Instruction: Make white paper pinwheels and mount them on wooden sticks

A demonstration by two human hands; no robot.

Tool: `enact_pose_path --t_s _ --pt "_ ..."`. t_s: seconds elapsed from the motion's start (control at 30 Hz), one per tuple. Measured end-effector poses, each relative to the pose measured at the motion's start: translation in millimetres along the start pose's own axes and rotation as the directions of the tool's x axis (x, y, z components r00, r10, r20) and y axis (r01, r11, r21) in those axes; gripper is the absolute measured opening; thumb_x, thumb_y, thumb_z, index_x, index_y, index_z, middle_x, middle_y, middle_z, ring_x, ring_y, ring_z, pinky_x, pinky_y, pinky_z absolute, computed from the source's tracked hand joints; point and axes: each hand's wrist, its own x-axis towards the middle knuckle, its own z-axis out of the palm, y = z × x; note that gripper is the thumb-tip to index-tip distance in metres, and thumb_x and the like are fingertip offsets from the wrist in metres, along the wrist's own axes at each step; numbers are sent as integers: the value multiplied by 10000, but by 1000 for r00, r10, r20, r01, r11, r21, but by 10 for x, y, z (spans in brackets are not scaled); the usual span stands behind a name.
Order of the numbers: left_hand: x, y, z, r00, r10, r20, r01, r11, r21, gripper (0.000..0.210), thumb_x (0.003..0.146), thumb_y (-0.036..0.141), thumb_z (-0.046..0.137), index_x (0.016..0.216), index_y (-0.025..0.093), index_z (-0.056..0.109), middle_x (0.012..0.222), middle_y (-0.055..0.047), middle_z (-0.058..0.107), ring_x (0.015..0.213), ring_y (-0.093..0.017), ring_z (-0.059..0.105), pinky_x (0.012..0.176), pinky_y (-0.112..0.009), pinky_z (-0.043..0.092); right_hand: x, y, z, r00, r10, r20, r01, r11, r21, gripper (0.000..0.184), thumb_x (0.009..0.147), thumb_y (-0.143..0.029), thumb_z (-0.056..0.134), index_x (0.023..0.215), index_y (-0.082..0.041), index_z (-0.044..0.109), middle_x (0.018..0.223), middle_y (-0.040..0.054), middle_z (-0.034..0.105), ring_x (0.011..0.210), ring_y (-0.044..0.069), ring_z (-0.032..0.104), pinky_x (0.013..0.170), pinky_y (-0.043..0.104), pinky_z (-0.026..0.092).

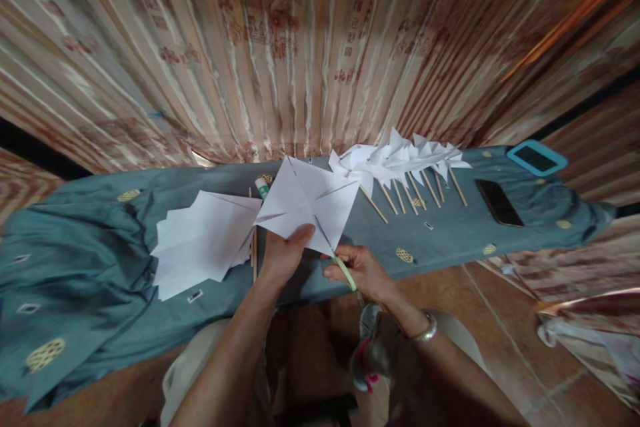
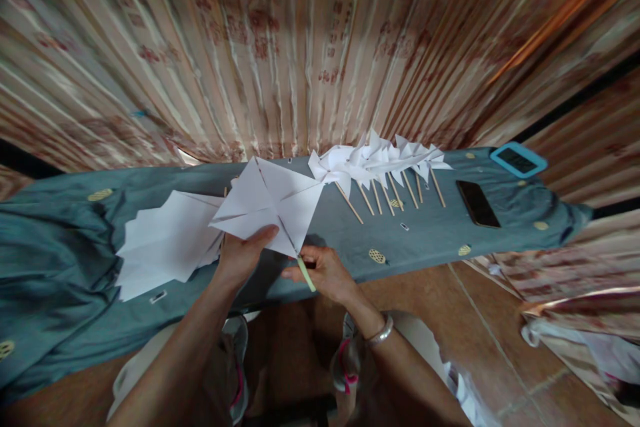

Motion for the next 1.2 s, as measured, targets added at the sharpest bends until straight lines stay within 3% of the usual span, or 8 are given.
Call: enact_pose_path --t_s 0.27,0.53,0.8,1.2 --pt "-4 33 3 1000 -9 -12 9 999 33 216 598 250 675 801 178 653 857 -72 735 812 -249 679 757 -366 567 11 -10 23 999 40 -29 -39 999 15 479 556 -504 838 826 -132 703 597 -25 575 541 86 483 509 210 362" --pt "-27 121 -2 1000 -27 -1 27 998 64 195 585 204 687 777 188 658 829 -81 740 795 -266 685 725 -369 574 -13 -64 10 1000 -14 -28 13 999 -36 430 594 -518 817 748 -134 699 568 -45 509 522 64 401 476 195 305" --pt "-22 144 5 1000 -6 -1 6 998 62 175 579 192 682 752 194 654 805 -67 745 768 -255 688 705 -355 580 5 -67 30 999 13 -39 -11 999 33 440 544 -499 845 762 -142 709 563 -42 552 522 74 454 490 200 341" --pt "-50 119 4 999 -44 25 42 996 76 120 618 191 692 731 204 651 779 -66 734 835 -282 679 733 -378 573 1 -93 25 999 -11 -53 10 1000 -8 419 570 -515 830 690 -142 679 561 -33 571 511 70 450 471 196 319"
